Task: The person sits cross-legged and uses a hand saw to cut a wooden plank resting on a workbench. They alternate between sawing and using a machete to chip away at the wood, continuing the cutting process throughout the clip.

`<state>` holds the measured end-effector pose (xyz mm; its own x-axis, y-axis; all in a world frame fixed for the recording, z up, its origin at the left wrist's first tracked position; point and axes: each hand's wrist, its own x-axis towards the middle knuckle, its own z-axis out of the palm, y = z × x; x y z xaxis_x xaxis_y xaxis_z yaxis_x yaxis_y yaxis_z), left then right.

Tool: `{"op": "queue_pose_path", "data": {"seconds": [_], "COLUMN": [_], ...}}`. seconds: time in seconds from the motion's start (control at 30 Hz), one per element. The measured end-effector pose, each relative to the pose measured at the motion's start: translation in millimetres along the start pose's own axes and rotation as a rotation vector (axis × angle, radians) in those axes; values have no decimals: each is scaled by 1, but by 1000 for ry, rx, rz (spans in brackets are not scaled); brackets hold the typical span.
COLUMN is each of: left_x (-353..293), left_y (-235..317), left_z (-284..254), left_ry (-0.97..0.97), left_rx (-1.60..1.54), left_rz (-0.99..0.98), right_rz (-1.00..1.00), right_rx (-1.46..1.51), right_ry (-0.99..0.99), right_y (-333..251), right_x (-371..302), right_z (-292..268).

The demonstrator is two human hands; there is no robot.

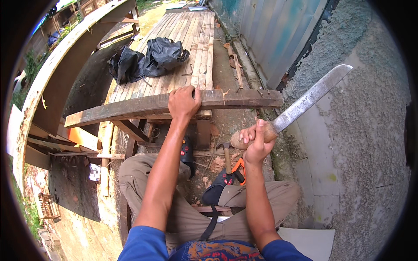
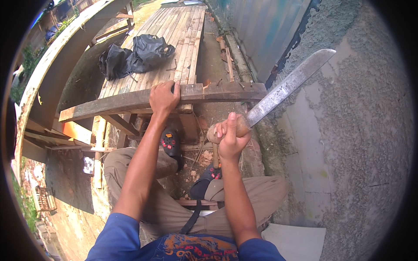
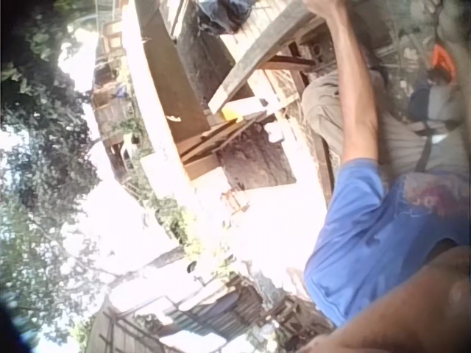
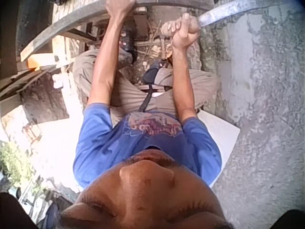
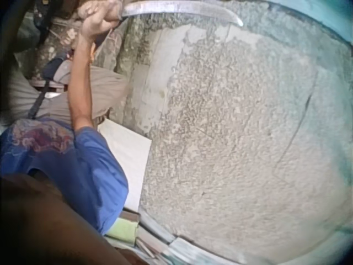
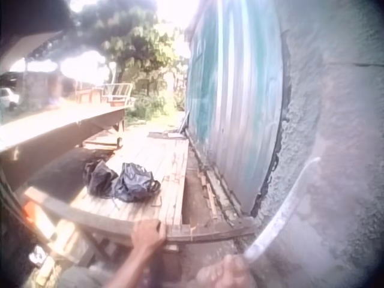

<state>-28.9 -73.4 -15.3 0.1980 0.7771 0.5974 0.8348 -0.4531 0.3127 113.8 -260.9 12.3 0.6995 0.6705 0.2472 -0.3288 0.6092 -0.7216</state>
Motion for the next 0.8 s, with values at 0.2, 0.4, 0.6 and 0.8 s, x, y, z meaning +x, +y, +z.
{"op": "queue_pose_path", "data": {"seconds": [0.2, 0.4, 0.6, 0.8], "left_x": [7, 5, 1, 6], "left_y": [18, 5, 5, 13], "left_z": [-1, -1, -2, 1], "left_ry": [-47, -5, -13, -46], "left_rx": [-23, -5, 2, -18], "left_rz": [-22, -8, -8, -14], "right_rz": [790, 708, -23, 810], "right_rx": [-301, -245, -59, -293], "right_ry": [-120, -51, 29, -185], "right_y": [67, 7, -19, 75], "right_x": [-19, -7, 17, -20], "right_z": [-50, -32, -8, -65]}}
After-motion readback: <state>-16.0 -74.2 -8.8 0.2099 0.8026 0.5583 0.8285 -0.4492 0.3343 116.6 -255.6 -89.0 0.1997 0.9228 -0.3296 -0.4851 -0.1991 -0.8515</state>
